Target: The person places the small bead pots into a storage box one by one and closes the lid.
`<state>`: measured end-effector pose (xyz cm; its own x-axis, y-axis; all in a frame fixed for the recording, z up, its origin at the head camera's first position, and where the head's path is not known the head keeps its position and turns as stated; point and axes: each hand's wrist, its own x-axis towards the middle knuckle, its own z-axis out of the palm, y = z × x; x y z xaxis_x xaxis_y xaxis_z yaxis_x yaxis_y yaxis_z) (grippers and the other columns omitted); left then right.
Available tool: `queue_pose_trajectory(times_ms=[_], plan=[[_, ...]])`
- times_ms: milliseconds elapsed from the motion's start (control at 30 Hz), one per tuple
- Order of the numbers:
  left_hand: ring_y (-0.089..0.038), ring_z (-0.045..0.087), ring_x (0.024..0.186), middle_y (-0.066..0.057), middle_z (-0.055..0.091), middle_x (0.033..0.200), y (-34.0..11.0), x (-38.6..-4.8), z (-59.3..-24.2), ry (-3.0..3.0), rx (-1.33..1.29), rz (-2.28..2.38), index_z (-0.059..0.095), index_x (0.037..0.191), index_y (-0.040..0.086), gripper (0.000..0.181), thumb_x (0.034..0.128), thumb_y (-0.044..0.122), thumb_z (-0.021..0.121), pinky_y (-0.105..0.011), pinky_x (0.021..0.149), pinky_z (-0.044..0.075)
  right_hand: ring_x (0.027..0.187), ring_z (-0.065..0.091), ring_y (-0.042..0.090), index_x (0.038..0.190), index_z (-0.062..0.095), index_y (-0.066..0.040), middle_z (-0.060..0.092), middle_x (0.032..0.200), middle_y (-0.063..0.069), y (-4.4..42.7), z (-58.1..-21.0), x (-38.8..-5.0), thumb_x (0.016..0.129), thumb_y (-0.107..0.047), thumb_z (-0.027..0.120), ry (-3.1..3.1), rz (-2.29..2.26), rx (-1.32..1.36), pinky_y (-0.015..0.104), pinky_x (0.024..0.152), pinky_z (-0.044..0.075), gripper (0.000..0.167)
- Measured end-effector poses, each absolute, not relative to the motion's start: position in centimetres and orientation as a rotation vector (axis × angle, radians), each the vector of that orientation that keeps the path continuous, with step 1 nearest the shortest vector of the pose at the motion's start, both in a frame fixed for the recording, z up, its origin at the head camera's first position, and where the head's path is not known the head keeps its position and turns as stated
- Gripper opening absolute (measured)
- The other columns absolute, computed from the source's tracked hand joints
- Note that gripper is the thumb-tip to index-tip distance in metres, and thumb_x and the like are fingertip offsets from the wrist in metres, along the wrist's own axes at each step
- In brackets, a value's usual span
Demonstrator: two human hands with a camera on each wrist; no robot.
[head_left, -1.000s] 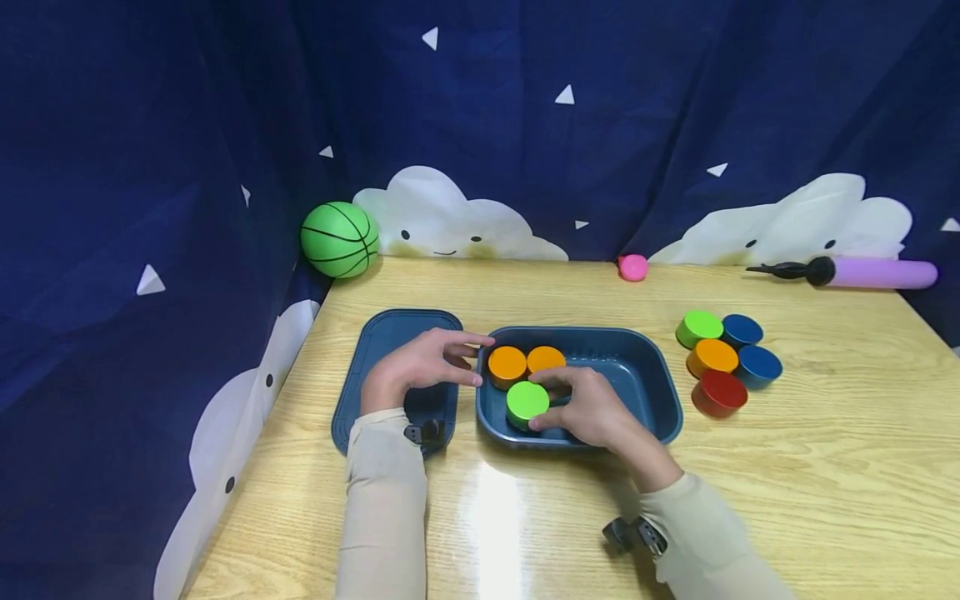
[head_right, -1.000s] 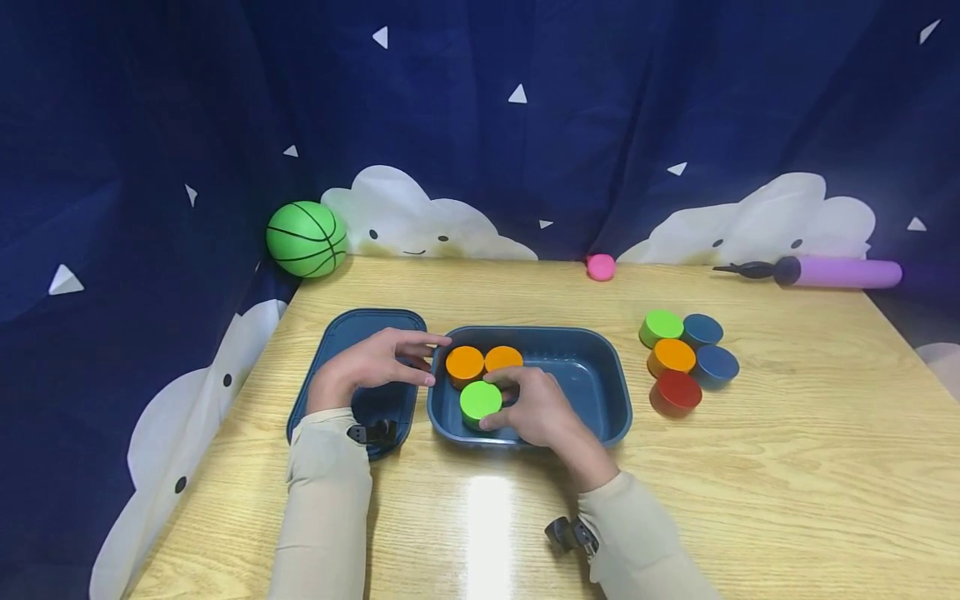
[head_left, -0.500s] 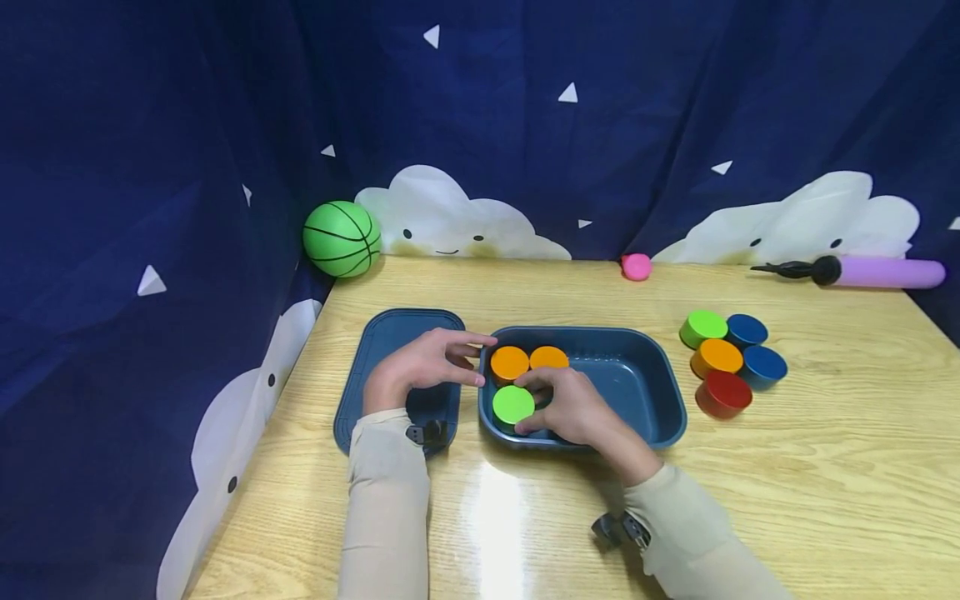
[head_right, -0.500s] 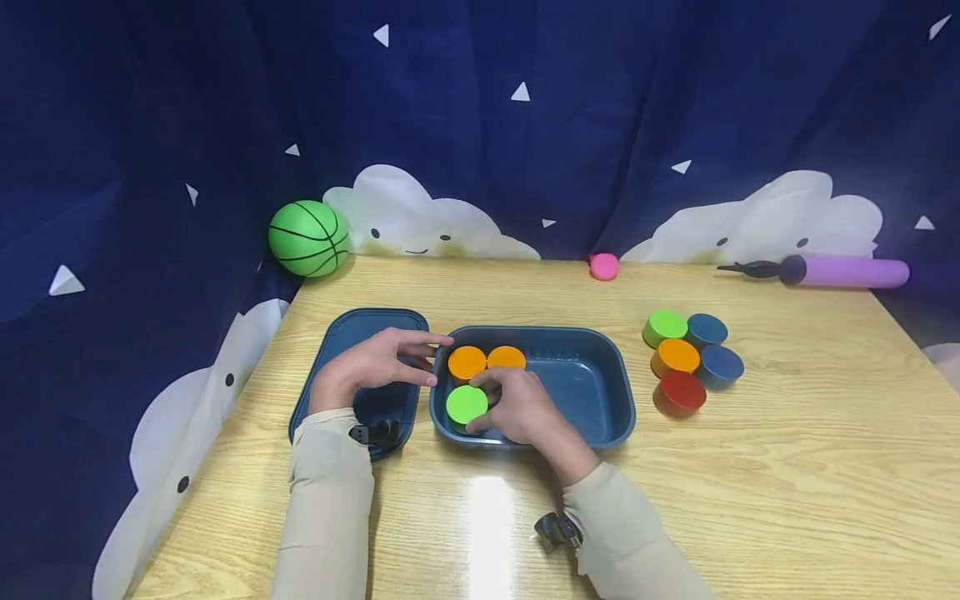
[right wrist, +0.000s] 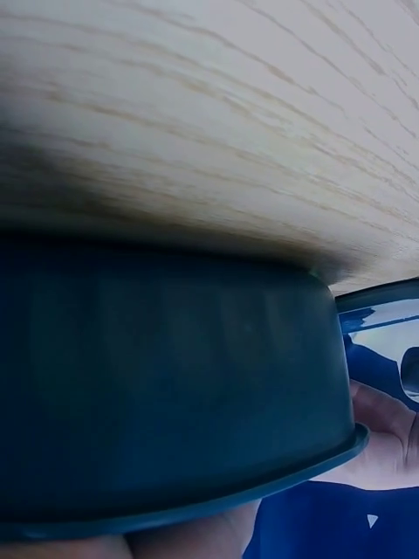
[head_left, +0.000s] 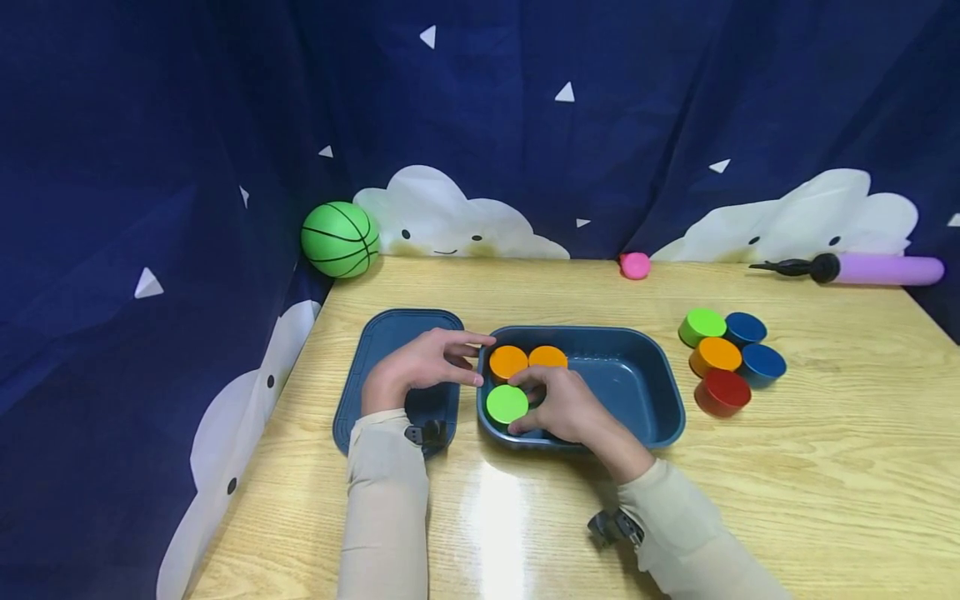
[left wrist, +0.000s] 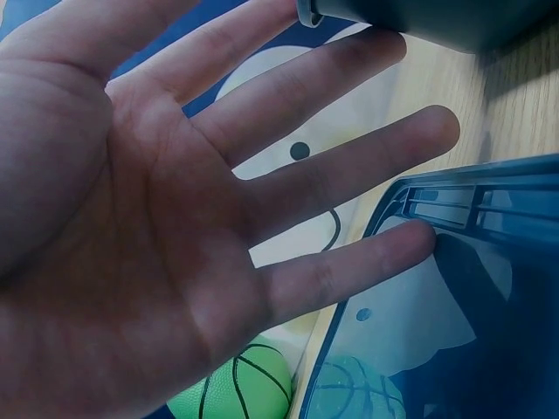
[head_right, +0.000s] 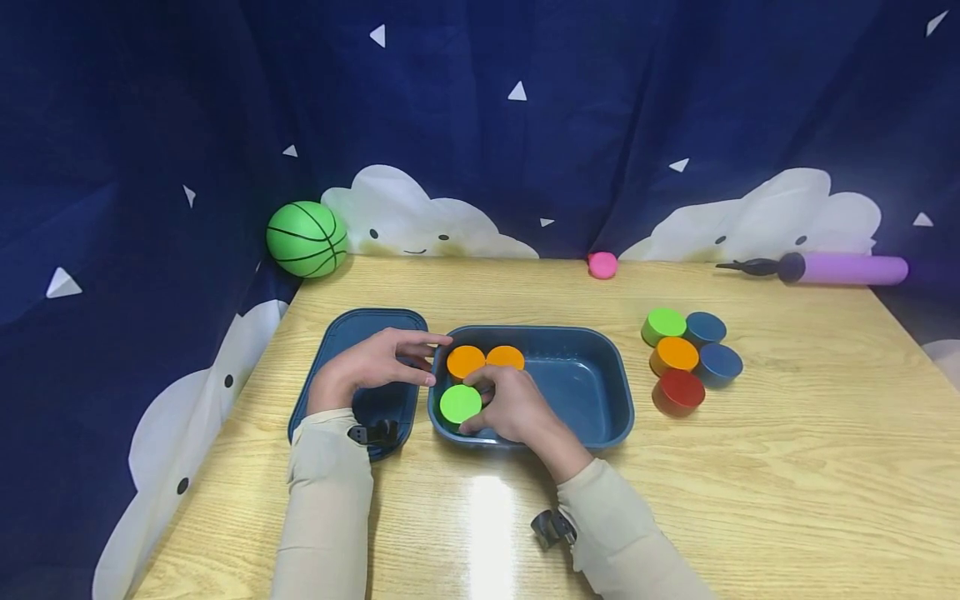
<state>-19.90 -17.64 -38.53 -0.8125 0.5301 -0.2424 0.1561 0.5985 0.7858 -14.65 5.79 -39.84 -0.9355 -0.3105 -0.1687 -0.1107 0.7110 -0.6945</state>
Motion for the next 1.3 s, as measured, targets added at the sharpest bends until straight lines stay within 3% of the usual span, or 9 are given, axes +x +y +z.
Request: queue_pose_trajectory(times_ms=[467,633,767,900,1067,1300], plan=[[-0.031,0.063,0.125,-0.012,0.059,0.145,-17.7,-19.8,-38.4,2.356,0.537,1.117,0.053,0.148,0.021,0.062,0.0903,0.019,0.077,-0.048,0.11,0.047,0.101,0.07,0.022,0.118,0.072,-0.007,0.075,0.113,0.01,9.2,-38.1,-13.6,0.079,-0.023,0.087,2.657,-1.336,-0.311,0.036,0.088,0.058,0.045],[-0.03,0.064,0.125,-0.012,0.059,0.144,-17.6,-19.7,-38.4,2.365,0.526,1.108,0.054,0.147,0.022,0.062,0.0901,0.02,0.078,-0.049,0.111,0.046,0.103,0.071,0.022,0.118,0.072,-0.007,0.073,0.117,0.01,12.3,-37.2,-12.7,0.083,-0.026,0.085,2.673,-1.531,-0.258,0.022,0.086,0.057,0.042],[-0.031,0.063,0.125,-0.013,0.059,0.144,-17.6,-19.7,-38.4,2.366,0.524,1.116,0.054,0.147,0.022,0.062,0.0902,0.019,0.077,-0.05,0.111,0.046,0.101,0.07,0.01,0.12,0.071,-0.01,0.074,0.117,0.009,14.8,-36.5,-11.8,0.086,-0.031,0.082,2.722,-1.618,-0.173,0.012,0.085,0.054,0.042],[-0.031,0.063,0.126,-0.013,0.06,0.144,-17.7,-19.6,-38.3,2.374,0.527,1.11,0.054,0.147,0.021,0.062,0.0902,0.019,0.077,-0.05,0.111,0.045,0.097,0.069,-0.001,0.12,0.07,-0.007,0.076,0.11,0.001,17.2,-36.2,-11.1,0.086,-0.028,0.082,2.775,-1.684,-0.126,0.011,0.083,0.054,0.041],[-0.032,0.063,0.126,-0.014,0.06,0.144,-17.8,-19.6,-38.3,2.38,0.533,1.106,0.054,0.147,0.021,0.061,0.0903,0.019,0.077,-0.051,0.112,0.044,0.091,0.071,-0.002,0.119,0.069,-0.003,0.076,0.101,-0.015,20.3,-36.3,-10.6,0.085,-0.017,0.082,2.768,-1.799,-0.052,0.013,0.074,0.057,0.039],[-0.031,0.062,0.127,-0.013,0.058,0.146,-17.7,-19.6,-38.2,2.369,0.52,1.114,0.054,0.147,0.02,0.061,0.0901,0.018,0.077,-0.052,0.115,0.041,0.093,0.067,-0.012,0.121,0.071,-0.013,0.073,0.098,-0.026,24.5,-36.9,-9.4,0.085,-0.019,0.083,2.793,-1.786,0.199,0.006,0.077,0.051,0.039]])
